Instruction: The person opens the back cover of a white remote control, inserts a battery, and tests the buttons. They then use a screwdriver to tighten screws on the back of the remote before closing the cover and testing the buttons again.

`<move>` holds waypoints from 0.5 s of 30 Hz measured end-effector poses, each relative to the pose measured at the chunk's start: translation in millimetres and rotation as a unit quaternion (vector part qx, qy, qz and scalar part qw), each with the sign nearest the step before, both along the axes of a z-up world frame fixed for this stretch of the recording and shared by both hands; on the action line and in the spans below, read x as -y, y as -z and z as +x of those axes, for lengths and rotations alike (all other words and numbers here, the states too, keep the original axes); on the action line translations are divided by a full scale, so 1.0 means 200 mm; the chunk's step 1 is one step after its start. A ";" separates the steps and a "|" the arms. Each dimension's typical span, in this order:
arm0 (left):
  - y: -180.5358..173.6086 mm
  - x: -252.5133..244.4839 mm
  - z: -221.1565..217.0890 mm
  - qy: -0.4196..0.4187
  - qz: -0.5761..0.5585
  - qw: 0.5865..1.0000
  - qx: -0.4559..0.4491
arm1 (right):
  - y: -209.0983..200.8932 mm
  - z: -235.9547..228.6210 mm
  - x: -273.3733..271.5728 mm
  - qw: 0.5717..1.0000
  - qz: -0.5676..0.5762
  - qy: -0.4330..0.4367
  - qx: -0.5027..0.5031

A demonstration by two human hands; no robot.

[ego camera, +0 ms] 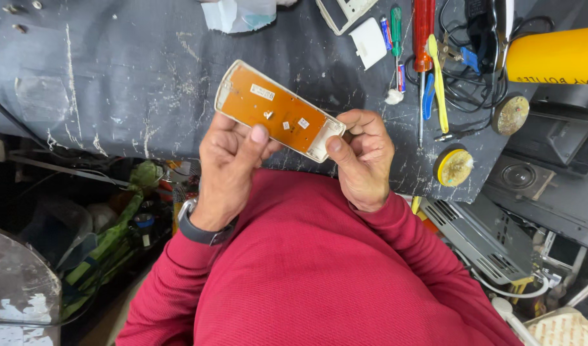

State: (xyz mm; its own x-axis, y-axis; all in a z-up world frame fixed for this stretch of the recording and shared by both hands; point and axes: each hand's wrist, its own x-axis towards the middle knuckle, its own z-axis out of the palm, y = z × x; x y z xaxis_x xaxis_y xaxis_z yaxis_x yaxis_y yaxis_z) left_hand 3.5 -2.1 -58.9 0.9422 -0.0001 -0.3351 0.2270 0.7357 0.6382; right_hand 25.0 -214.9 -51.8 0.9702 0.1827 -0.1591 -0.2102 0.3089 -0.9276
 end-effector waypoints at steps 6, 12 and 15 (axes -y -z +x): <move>0.01 -0.03 0.07 0.011 0.006 1.000 0.006 | -0.05 0.02 0.00 0.995 -0.046 -0.084 -0.007; 0.01 -0.01 0.06 0.063 0.072 0.995 0.034 | -0.14 0.14 -0.02 0.965 -0.201 -0.145 -0.083; 0.03 -0.03 0.05 0.079 0.104 0.990 0.053 | -0.14 0.15 -0.05 0.956 -0.228 -0.171 -0.075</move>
State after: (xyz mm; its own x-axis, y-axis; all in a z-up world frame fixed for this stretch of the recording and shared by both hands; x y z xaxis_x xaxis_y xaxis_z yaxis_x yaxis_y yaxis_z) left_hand 13.8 3.3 -65.0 0.9657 -0.0915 -0.2431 0.2528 0.5468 0.7982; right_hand 55.5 -204.7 -23.7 0.8262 0.3626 -0.4312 -0.3684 -0.2314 -0.9004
